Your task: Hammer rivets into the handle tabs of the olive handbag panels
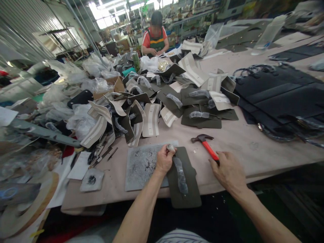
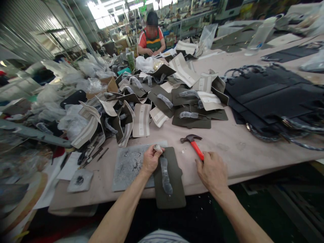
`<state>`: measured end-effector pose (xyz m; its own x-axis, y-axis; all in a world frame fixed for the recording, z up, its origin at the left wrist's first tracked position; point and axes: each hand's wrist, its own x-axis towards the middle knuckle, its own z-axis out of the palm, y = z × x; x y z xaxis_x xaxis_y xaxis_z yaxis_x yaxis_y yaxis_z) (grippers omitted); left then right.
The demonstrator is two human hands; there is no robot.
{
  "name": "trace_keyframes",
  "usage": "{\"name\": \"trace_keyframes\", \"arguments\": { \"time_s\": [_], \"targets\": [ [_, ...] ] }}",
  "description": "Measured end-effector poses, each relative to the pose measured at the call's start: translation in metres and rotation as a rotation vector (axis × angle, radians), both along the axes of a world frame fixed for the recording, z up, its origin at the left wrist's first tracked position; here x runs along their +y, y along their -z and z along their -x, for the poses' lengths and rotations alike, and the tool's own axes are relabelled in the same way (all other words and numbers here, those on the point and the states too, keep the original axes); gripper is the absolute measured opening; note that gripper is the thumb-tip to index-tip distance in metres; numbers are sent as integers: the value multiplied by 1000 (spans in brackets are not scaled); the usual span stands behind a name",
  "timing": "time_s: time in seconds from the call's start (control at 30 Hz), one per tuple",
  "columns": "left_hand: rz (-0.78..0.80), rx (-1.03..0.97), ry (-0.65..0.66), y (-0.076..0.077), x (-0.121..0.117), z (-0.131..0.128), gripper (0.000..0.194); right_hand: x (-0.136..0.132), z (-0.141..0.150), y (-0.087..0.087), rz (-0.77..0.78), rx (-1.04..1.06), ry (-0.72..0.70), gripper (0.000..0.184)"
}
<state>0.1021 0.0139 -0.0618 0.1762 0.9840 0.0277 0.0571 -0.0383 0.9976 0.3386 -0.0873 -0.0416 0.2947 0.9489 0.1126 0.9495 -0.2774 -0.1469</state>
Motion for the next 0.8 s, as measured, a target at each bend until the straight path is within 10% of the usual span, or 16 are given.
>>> {"name": "trace_keyframes", "arguments": {
  "time_s": [0.17, 0.37, 0.47, 0.7, 0.8],
  "targets": [
    [-35, 60, -99, -4, -4, -10, 9, 4, -26, 13, 240, 100, 27, 25],
    [-143, 159, -118, 1, -9, -11, 10, 20, -3, -5, 330, 1309, 264, 12],
    [-203, 205, -72, 3, -11, -8, 13, 21, 14, -25, 335, 1506, 305, 9],
    [-267, 204, 23, 3, -12, -6, 15, 2, 29, -83, -140, 661, -192, 40],
    [-267, 212, 35, 3, -12, -6, 15, -2, 28, -93, -109, 309, -359, 39]
  ]
}}
